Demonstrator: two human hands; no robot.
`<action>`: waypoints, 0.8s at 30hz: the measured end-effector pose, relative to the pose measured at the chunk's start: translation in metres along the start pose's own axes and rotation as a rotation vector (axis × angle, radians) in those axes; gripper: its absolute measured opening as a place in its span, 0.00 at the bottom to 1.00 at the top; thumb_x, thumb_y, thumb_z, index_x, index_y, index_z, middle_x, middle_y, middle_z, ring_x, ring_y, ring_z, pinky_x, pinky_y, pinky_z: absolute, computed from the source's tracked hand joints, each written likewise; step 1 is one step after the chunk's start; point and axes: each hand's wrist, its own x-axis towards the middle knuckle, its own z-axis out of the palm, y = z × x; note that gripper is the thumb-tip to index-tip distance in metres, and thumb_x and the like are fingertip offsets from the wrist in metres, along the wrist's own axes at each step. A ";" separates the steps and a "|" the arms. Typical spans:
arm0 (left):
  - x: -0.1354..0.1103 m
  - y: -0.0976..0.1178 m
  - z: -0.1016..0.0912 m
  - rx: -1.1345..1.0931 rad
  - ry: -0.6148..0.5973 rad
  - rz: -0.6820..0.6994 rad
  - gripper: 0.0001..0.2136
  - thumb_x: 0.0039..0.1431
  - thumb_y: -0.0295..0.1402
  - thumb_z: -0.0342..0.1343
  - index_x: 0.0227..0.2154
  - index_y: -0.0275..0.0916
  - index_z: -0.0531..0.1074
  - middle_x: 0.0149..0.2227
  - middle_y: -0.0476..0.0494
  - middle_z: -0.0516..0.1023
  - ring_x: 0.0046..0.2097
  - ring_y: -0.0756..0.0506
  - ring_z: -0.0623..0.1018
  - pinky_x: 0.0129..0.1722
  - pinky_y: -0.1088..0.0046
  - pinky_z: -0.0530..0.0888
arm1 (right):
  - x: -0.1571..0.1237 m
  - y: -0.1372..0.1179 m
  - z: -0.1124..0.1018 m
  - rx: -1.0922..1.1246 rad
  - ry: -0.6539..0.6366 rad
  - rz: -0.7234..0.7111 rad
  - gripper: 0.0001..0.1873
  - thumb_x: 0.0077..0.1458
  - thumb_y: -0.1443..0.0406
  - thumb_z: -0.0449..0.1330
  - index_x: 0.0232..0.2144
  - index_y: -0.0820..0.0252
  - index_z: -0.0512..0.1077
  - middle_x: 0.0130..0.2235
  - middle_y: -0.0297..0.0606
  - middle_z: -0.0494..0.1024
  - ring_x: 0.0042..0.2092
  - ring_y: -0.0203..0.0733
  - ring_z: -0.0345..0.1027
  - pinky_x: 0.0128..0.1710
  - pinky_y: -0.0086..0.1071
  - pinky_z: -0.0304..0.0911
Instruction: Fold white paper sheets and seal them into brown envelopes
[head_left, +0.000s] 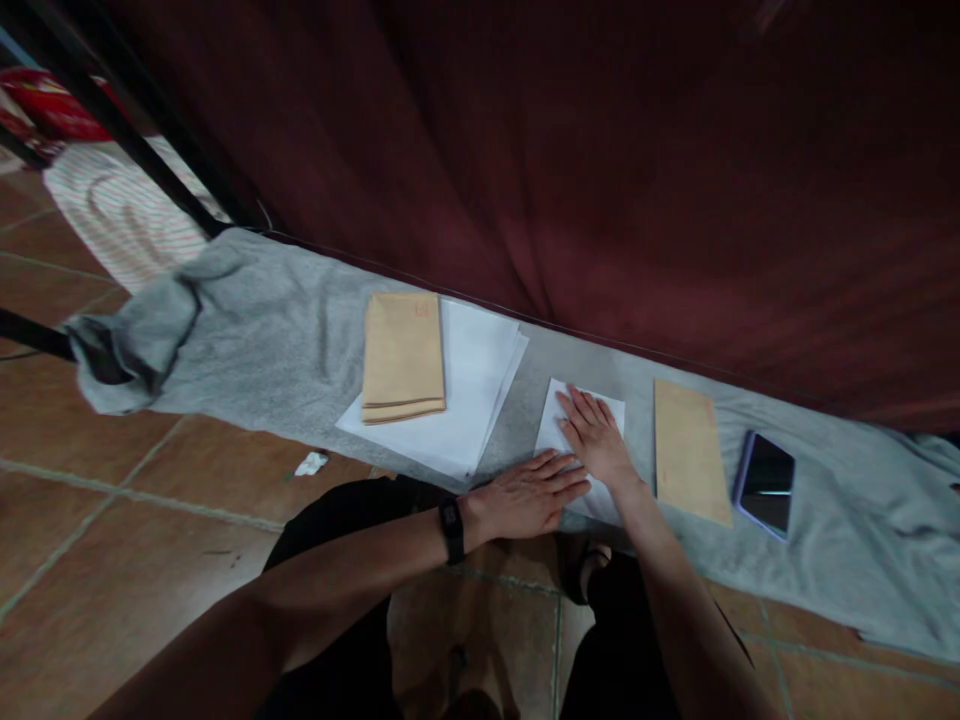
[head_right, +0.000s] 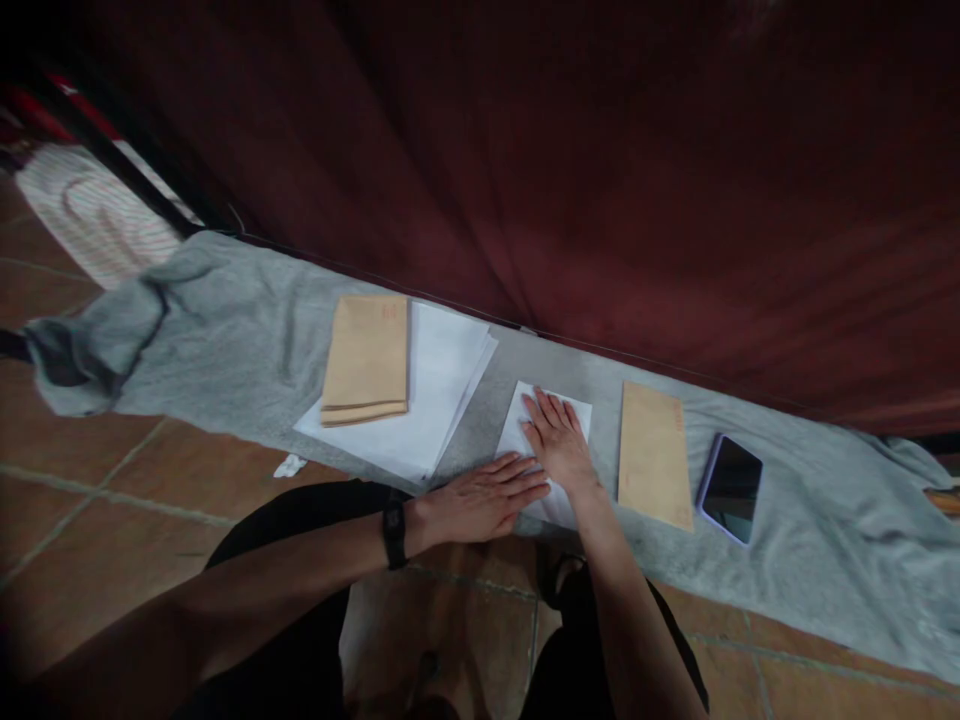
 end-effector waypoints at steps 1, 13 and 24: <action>0.000 0.000 0.000 -0.008 0.003 -0.002 0.24 0.66 0.35 0.50 0.64 0.42 0.62 0.68 0.45 0.62 0.70 0.44 0.57 0.69 0.64 0.50 | 0.000 0.001 0.000 -0.014 0.006 0.024 0.28 0.71 0.55 0.40 0.69 0.53 0.53 0.71 0.39 0.53 0.71 0.48 0.47 0.68 0.49 0.45; -0.001 0.001 0.002 -0.047 0.008 0.002 0.22 0.67 0.35 0.50 0.64 0.44 0.62 0.68 0.46 0.63 0.69 0.45 0.58 0.70 0.62 0.49 | 0.010 0.011 0.005 -0.102 0.091 0.286 0.29 0.71 0.55 0.40 0.69 0.58 0.55 0.70 0.45 0.54 0.70 0.53 0.48 0.67 0.52 0.47; 0.004 0.002 0.003 -0.037 0.027 -0.014 0.19 0.69 0.32 0.48 0.61 0.45 0.66 0.64 0.49 0.69 0.68 0.46 0.62 0.69 0.64 0.54 | -0.022 -0.003 -0.002 0.007 -0.028 0.002 0.28 0.71 0.55 0.42 0.69 0.48 0.51 0.72 0.34 0.50 0.71 0.46 0.44 0.69 0.50 0.43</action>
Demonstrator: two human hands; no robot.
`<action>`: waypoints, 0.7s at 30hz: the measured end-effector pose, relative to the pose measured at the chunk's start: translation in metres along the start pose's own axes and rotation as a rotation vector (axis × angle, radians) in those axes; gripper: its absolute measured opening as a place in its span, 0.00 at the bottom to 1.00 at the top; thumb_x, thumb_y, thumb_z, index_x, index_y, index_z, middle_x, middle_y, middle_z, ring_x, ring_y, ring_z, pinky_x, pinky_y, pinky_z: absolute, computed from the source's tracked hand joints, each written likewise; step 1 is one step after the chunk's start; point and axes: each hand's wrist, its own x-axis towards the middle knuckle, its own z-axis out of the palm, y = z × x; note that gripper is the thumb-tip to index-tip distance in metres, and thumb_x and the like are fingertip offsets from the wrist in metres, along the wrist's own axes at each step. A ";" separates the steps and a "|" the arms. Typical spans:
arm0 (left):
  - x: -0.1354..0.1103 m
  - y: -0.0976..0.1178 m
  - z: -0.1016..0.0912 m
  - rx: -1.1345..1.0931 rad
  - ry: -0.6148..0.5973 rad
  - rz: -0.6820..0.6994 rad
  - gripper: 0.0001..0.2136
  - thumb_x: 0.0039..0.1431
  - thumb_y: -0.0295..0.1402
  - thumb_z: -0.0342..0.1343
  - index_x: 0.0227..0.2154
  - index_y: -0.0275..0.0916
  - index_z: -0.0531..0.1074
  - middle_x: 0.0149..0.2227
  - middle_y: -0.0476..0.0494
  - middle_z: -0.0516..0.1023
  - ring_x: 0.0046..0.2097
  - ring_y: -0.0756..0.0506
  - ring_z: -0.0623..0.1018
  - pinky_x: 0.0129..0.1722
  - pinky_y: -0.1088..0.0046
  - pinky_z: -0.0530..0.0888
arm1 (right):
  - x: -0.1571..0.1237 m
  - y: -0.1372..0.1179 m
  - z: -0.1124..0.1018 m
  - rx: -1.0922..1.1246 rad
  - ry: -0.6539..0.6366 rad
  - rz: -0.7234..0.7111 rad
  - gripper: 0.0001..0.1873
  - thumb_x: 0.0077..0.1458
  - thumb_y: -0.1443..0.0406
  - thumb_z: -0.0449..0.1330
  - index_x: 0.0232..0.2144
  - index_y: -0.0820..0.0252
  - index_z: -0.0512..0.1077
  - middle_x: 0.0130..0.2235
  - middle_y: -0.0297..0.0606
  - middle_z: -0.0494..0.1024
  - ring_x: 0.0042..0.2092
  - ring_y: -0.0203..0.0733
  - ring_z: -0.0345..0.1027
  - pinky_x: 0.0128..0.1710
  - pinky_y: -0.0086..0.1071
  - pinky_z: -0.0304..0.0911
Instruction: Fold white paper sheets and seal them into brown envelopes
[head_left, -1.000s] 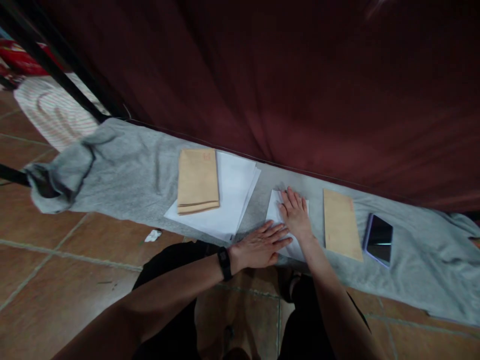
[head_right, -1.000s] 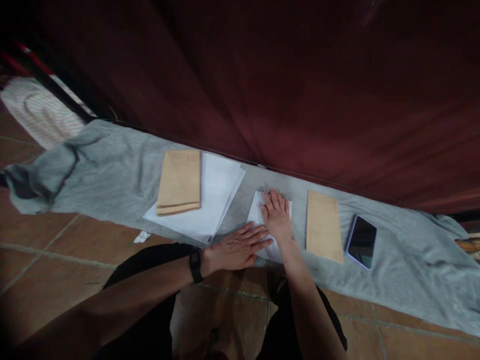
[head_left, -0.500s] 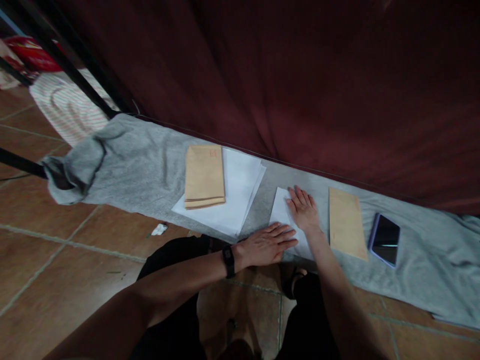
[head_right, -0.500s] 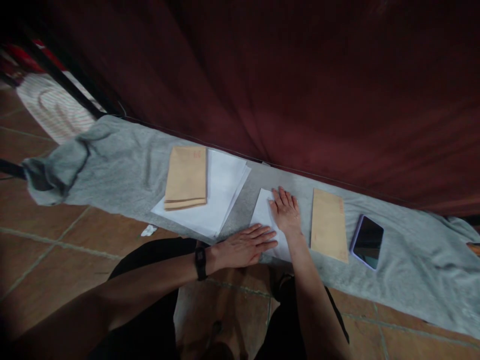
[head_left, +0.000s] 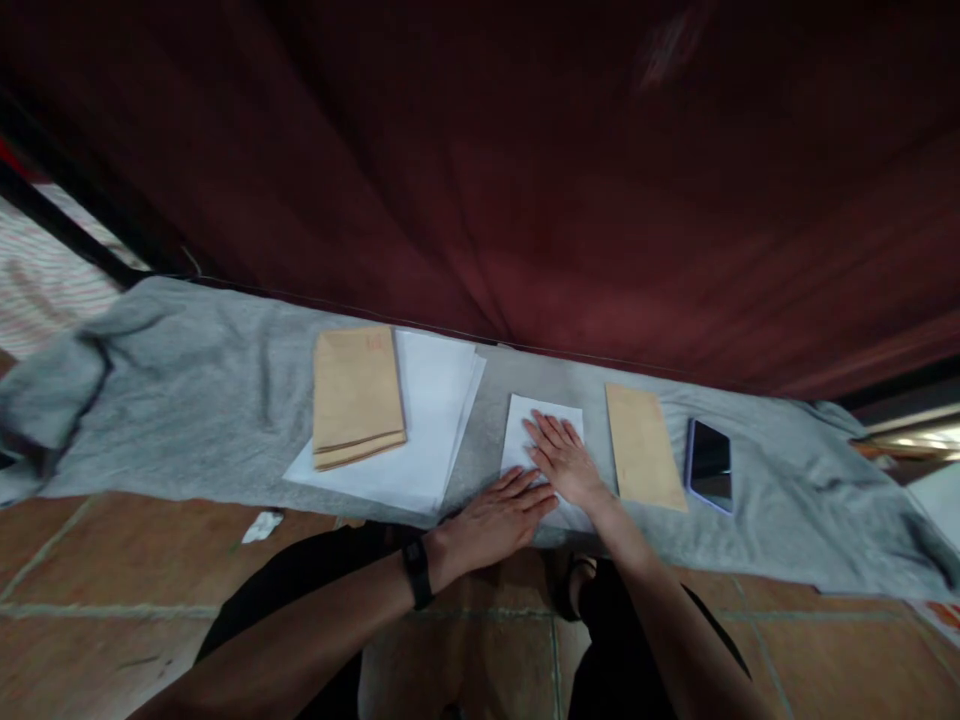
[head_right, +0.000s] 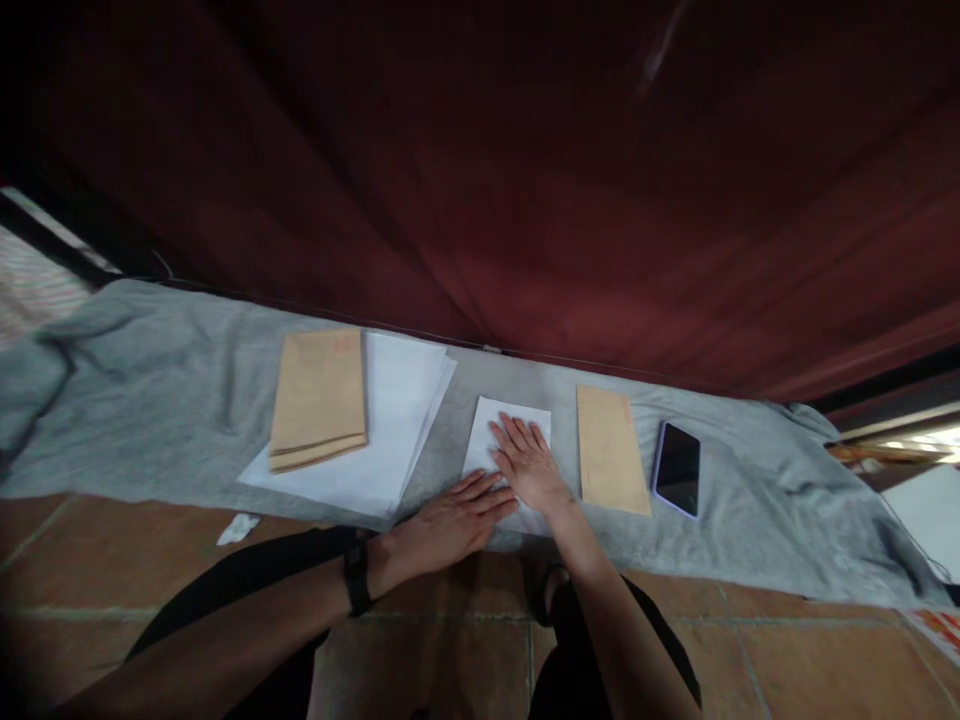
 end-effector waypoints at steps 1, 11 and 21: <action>0.001 0.000 0.000 0.004 0.002 -0.002 0.18 0.70 0.32 0.47 0.60 0.45 0.66 0.64 0.49 0.69 0.67 0.46 0.63 0.68 0.64 0.54 | -0.001 0.002 0.000 -0.002 0.003 0.010 0.28 0.70 0.55 0.42 0.69 0.48 0.51 0.72 0.34 0.50 0.71 0.46 0.44 0.69 0.49 0.44; 0.005 -0.005 -0.012 -0.003 -0.061 -0.030 0.19 0.66 0.25 0.48 0.58 0.40 0.66 0.63 0.41 0.69 0.64 0.46 0.69 0.65 0.66 0.62 | -0.006 0.027 -0.003 -0.026 0.083 0.286 0.28 0.69 0.56 0.45 0.68 0.57 0.57 0.70 0.44 0.53 0.70 0.50 0.48 0.68 0.49 0.49; 0.019 -0.037 -0.051 -0.530 0.368 -0.632 0.17 0.70 0.42 0.42 0.37 0.40 0.73 0.31 0.46 0.78 0.34 0.45 0.78 0.35 0.72 0.72 | -0.016 0.054 -0.032 0.672 0.299 0.359 0.24 0.59 0.65 0.49 0.55 0.58 0.73 0.56 0.42 0.77 0.59 0.48 0.69 0.62 0.47 0.61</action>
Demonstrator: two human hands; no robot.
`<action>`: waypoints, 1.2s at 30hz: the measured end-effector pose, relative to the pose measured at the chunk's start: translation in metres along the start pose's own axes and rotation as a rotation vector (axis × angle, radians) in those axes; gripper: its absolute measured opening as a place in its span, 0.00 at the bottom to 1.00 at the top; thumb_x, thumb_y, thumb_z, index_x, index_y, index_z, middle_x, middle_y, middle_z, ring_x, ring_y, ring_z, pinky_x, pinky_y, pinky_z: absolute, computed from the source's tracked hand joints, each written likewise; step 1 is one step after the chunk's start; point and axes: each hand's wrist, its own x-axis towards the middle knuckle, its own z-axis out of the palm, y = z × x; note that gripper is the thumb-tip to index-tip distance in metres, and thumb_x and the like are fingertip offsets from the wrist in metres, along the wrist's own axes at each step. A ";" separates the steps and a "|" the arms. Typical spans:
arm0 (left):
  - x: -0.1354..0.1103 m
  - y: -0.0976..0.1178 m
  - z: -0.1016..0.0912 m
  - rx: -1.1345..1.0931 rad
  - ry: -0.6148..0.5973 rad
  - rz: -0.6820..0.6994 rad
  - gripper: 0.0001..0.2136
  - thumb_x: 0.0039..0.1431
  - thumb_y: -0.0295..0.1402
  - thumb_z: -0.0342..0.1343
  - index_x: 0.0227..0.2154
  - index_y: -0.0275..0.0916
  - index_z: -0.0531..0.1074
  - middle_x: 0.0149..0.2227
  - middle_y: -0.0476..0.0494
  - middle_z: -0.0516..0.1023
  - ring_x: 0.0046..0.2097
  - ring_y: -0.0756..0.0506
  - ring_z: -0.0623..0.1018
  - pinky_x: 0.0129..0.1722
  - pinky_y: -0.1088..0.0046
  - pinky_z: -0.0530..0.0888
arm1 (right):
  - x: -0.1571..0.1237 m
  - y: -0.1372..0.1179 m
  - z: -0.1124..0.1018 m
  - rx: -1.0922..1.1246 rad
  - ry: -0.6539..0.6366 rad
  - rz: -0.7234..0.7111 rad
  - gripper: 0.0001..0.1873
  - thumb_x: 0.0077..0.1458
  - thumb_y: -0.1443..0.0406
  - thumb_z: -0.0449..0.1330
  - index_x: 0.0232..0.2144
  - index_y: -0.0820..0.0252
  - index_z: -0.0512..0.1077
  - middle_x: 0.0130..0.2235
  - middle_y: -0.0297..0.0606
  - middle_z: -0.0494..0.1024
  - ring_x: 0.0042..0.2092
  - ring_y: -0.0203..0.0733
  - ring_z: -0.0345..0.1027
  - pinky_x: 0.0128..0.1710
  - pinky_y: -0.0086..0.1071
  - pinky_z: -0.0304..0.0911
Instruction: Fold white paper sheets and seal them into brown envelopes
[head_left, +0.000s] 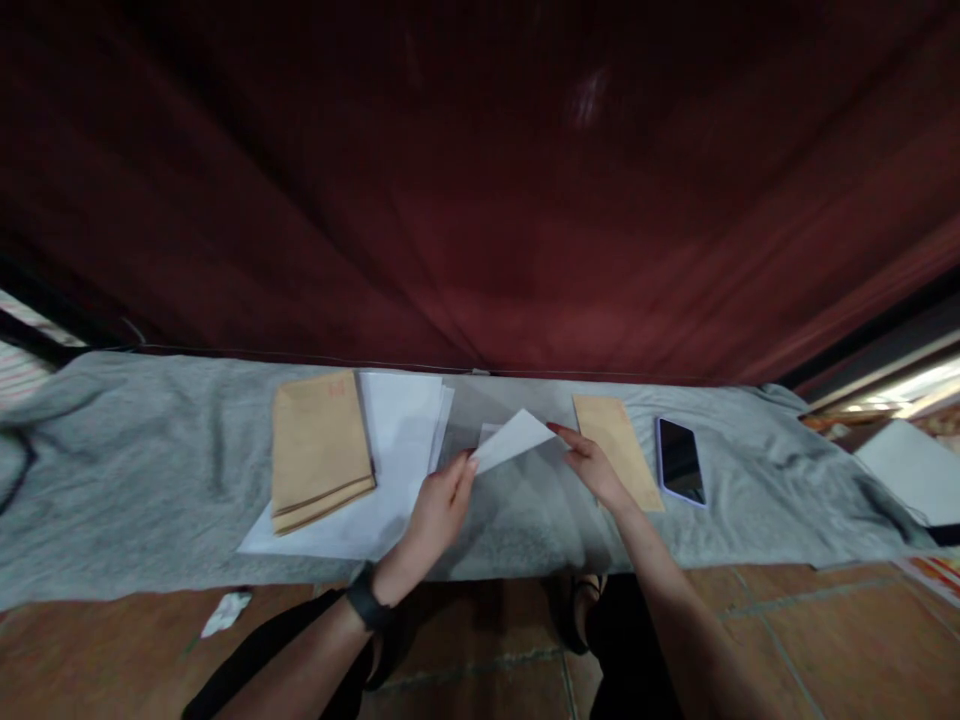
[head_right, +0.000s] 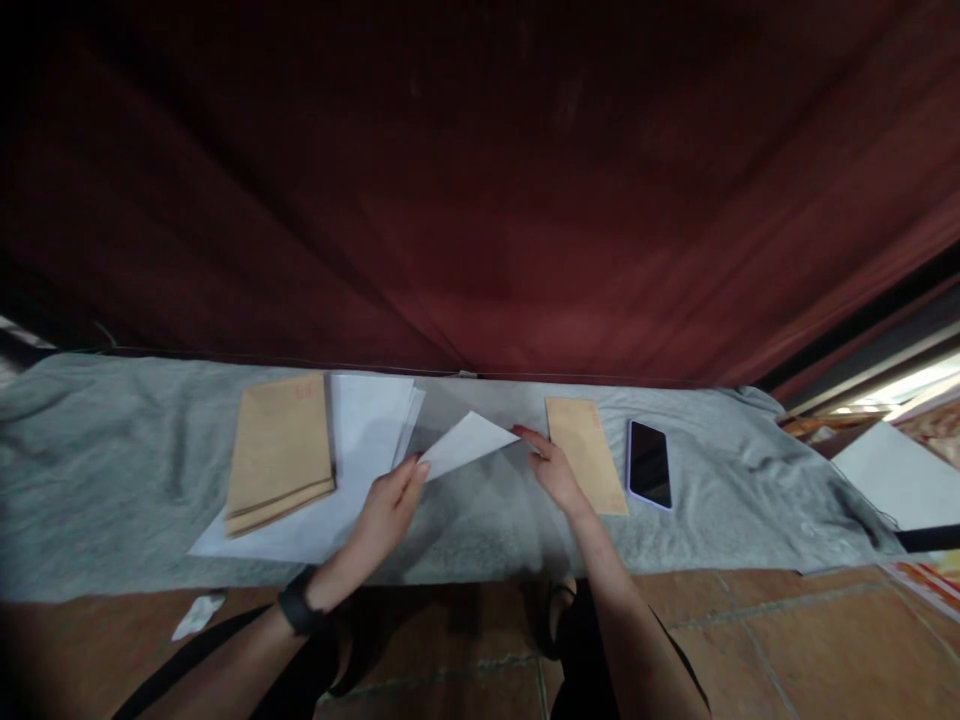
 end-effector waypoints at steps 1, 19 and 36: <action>0.004 0.002 -0.004 -0.100 0.051 -0.048 0.18 0.69 0.44 0.43 0.36 0.39 0.73 0.30 0.47 0.78 0.34 0.45 0.77 0.35 0.72 0.71 | 0.000 -0.005 -0.004 0.065 0.015 0.009 0.24 0.59 0.64 0.51 0.55 0.57 0.73 0.57 0.41 0.76 0.60 0.48 0.67 0.62 0.46 0.60; 0.003 -0.004 0.007 -0.486 0.061 -0.324 0.11 0.51 0.42 0.60 0.28 0.39 0.73 0.25 0.53 0.73 0.29 0.49 0.72 0.29 0.75 0.68 | 0.016 -0.018 -0.024 0.371 0.276 0.205 0.19 0.51 0.47 0.63 0.32 0.56 0.71 0.23 0.28 0.71 0.25 0.37 0.64 0.24 0.28 0.58; 0.020 -0.021 0.005 0.238 -0.063 -0.371 0.23 0.58 0.27 0.52 0.57 0.36 0.61 0.29 0.49 0.78 0.29 0.46 0.78 0.30 0.73 0.69 | -0.023 -0.043 0.065 -0.620 -0.126 -0.200 0.28 0.70 0.56 0.45 0.68 0.54 0.56 0.71 0.41 0.53 0.71 0.49 0.46 0.68 0.51 0.46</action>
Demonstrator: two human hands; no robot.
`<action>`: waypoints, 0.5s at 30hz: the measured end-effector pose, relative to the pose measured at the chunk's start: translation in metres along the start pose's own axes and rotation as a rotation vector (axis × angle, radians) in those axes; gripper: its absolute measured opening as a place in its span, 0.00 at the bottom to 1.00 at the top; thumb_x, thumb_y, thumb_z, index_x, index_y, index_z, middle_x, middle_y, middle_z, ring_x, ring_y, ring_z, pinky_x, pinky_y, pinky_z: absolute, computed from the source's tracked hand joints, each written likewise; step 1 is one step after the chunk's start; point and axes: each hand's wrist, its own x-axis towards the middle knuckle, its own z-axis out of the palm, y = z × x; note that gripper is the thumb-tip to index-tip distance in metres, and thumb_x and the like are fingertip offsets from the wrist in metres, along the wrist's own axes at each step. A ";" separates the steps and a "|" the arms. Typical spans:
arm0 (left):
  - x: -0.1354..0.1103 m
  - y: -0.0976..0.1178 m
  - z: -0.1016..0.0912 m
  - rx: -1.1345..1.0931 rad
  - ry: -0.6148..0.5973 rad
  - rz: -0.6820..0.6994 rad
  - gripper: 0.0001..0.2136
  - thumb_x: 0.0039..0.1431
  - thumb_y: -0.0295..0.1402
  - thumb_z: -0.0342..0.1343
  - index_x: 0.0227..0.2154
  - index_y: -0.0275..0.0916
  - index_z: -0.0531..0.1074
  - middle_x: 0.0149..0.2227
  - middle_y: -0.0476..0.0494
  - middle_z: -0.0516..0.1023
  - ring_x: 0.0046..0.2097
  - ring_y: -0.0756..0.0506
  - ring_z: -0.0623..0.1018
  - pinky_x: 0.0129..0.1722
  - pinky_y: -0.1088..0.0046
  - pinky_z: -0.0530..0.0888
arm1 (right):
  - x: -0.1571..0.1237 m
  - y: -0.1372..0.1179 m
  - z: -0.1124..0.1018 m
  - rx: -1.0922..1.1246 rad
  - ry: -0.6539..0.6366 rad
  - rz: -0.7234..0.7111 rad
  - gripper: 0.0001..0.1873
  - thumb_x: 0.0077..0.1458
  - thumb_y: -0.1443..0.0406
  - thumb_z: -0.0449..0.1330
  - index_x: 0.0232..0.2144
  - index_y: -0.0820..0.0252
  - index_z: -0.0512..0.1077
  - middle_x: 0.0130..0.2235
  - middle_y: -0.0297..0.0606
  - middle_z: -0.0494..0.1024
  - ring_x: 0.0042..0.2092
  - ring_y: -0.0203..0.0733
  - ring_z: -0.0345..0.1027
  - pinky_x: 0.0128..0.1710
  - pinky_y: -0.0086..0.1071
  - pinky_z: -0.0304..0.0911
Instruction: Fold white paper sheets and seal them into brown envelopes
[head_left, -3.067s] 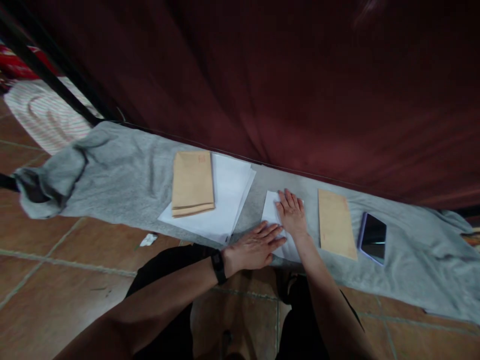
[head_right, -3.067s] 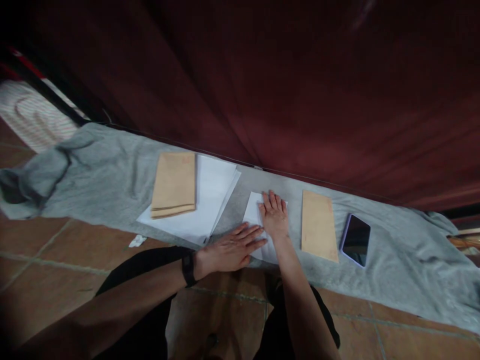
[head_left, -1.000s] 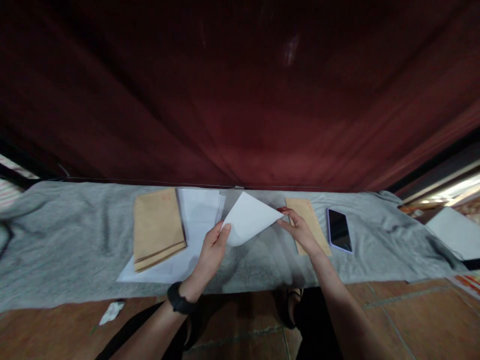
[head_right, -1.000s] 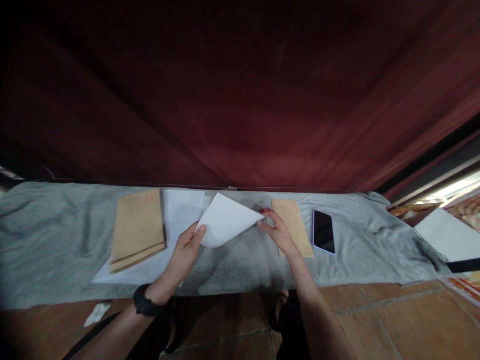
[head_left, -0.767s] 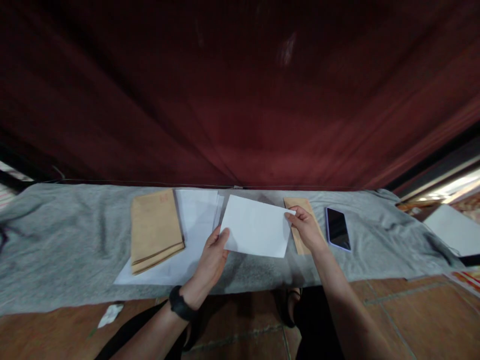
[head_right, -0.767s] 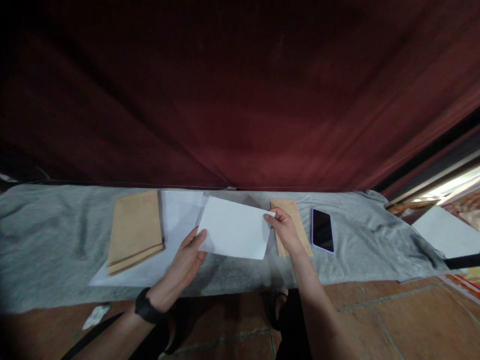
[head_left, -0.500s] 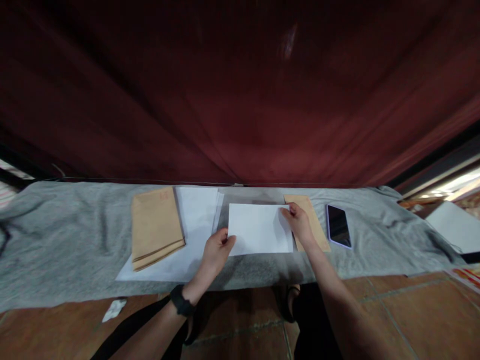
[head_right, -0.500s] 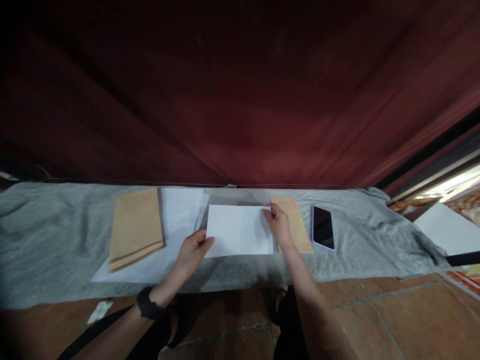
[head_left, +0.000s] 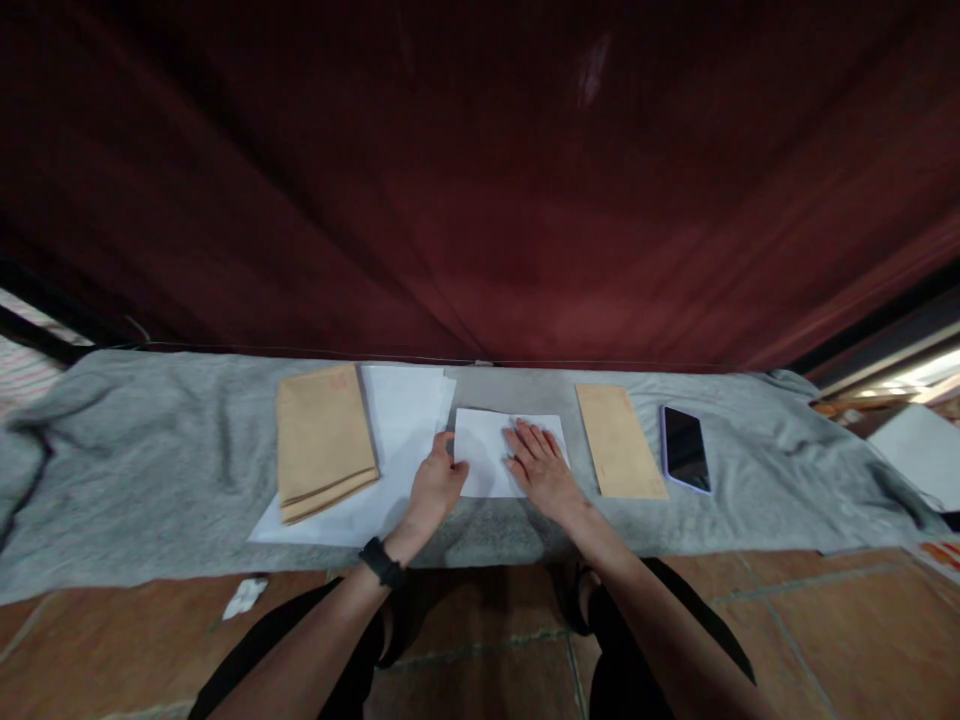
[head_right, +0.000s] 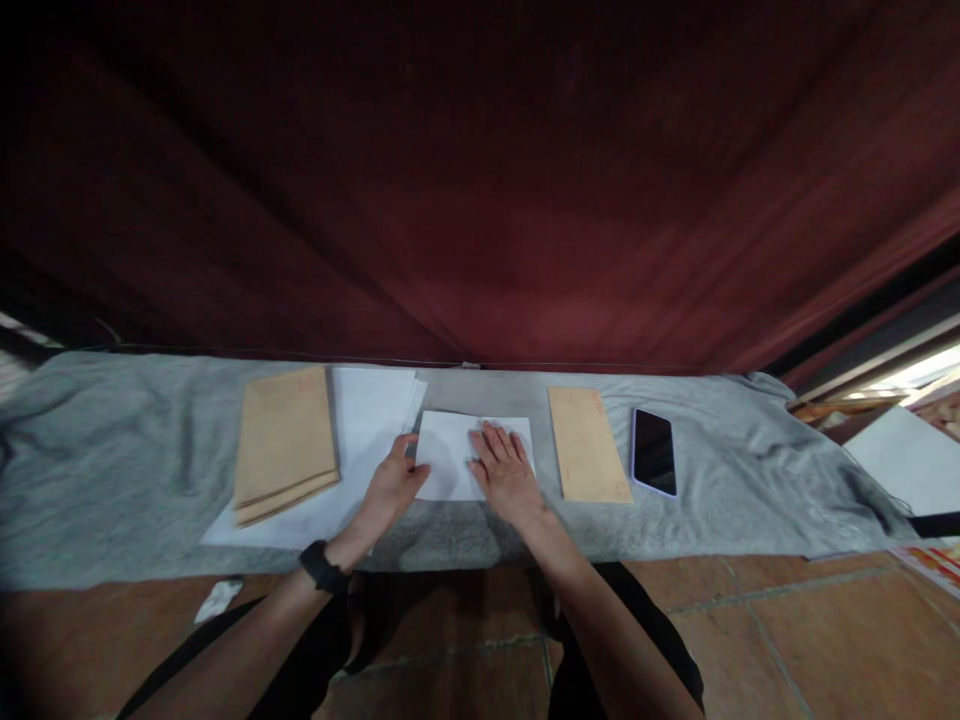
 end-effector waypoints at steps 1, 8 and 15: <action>-0.002 0.002 -0.002 0.092 0.015 0.006 0.25 0.59 0.27 0.52 0.59 0.36 0.59 0.31 0.47 0.79 0.30 0.45 0.79 0.31 0.72 0.70 | -0.001 -0.001 0.002 -0.010 -0.017 0.007 0.28 0.70 0.55 0.45 0.68 0.53 0.55 0.71 0.41 0.53 0.71 0.49 0.45 0.69 0.52 0.45; -0.026 0.023 0.010 0.551 0.244 0.464 0.18 0.65 0.24 0.42 0.53 0.36 0.70 0.47 0.33 0.79 0.50 0.37 0.77 0.52 0.57 0.71 | -0.003 -0.002 0.003 -0.029 -0.034 0.044 0.28 0.70 0.55 0.43 0.69 0.52 0.53 0.71 0.41 0.52 0.71 0.49 0.45 0.69 0.53 0.43; -0.005 0.032 0.071 0.297 0.197 0.611 0.29 0.71 0.42 0.40 0.68 0.33 0.50 0.68 0.32 0.61 0.70 0.37 0.58 0.67 0.51 0.57 | -0.003 -0.007 0.007 -0.108 -0.055 0.022 0.31 0.64 0.67 0.46 0.69 0.58 0.54 0.71 0.42 0.52 0.71 0.52 0.45 0.69 0.52 0.42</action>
